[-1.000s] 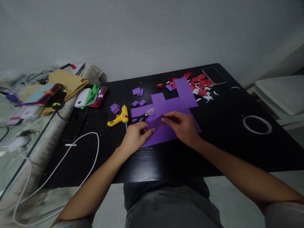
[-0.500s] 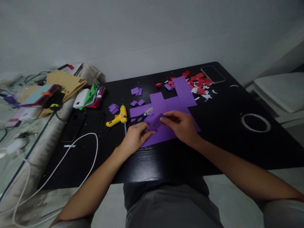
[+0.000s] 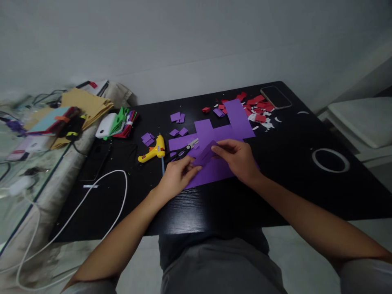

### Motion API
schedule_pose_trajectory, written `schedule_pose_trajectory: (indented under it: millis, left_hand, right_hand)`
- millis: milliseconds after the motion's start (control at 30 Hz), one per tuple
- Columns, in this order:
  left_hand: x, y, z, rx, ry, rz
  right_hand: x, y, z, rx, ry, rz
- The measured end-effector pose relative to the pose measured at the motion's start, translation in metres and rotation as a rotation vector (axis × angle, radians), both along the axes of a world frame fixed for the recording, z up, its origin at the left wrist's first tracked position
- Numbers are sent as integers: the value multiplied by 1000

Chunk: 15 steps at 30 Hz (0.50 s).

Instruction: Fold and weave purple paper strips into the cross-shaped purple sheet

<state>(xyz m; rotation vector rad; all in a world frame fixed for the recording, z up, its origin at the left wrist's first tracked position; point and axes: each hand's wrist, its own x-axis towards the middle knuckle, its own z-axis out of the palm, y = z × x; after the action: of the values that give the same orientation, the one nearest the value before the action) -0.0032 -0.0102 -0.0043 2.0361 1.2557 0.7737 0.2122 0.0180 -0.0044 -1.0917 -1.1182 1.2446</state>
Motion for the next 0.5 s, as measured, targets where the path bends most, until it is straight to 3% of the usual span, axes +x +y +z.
schedule_pose_trajectory:
  millis: [333, 500]
  left_hand:
    - [-2, 4, 7, 145, 176, -115]
    - [-4, 2, 5, 148, 46, -21]
  right_hand:
    - [1, 2, -4, 26, -38, 34]
    - [0, 0, -4, 40, -105, 78]
